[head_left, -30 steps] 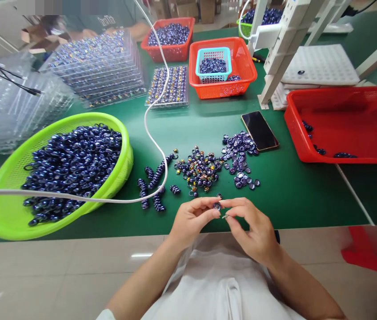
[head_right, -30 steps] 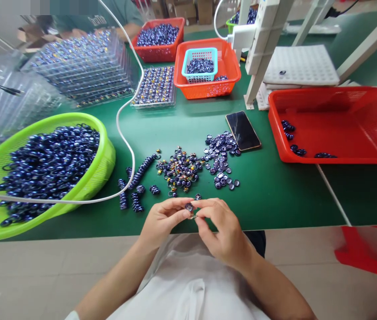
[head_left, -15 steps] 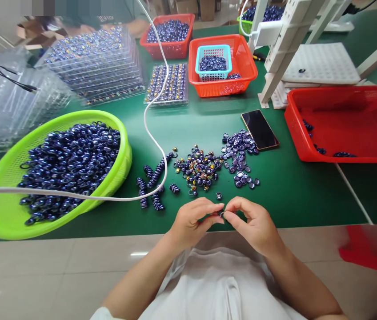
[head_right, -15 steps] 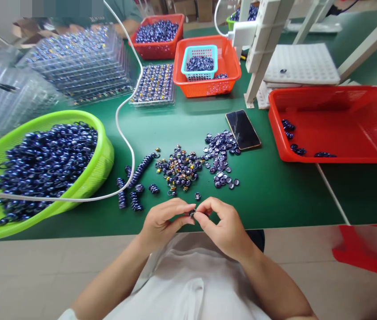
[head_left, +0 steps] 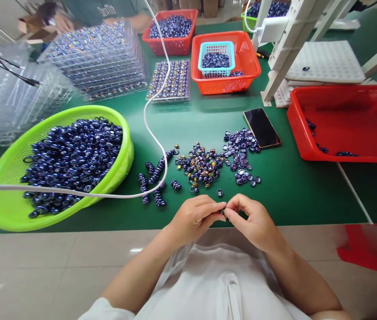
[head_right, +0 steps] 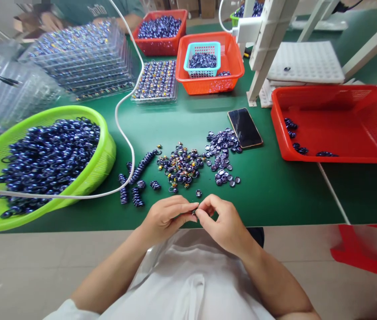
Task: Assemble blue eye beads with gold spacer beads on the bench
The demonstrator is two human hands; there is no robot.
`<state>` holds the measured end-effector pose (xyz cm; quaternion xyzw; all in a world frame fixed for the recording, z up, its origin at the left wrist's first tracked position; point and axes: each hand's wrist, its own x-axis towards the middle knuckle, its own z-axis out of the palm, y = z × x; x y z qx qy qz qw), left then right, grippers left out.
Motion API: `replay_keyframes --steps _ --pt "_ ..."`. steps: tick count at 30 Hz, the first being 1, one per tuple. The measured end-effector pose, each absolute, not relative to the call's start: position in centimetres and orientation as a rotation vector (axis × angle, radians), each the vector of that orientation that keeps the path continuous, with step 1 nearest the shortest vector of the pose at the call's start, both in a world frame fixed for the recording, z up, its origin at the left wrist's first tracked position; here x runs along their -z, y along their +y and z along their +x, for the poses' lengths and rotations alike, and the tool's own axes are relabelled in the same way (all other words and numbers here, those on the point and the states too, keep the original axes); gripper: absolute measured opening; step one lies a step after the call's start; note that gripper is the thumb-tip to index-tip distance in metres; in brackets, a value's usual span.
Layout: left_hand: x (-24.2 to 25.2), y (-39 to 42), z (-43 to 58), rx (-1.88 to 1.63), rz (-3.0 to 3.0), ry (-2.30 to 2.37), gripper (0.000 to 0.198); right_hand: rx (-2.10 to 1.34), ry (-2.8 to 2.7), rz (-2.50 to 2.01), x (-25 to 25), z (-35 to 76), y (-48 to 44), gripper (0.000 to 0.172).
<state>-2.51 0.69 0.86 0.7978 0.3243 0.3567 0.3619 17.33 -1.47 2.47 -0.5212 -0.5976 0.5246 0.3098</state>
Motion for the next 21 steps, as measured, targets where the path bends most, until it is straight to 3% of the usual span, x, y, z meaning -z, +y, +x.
replay_keyframes --steps 21 --pt "-1.4 1.1 -2.5 -0.836 2.043 0.792 0.024 -1.607 -1.402 -1.366 -1.3 17.3 -1.5 0.015"
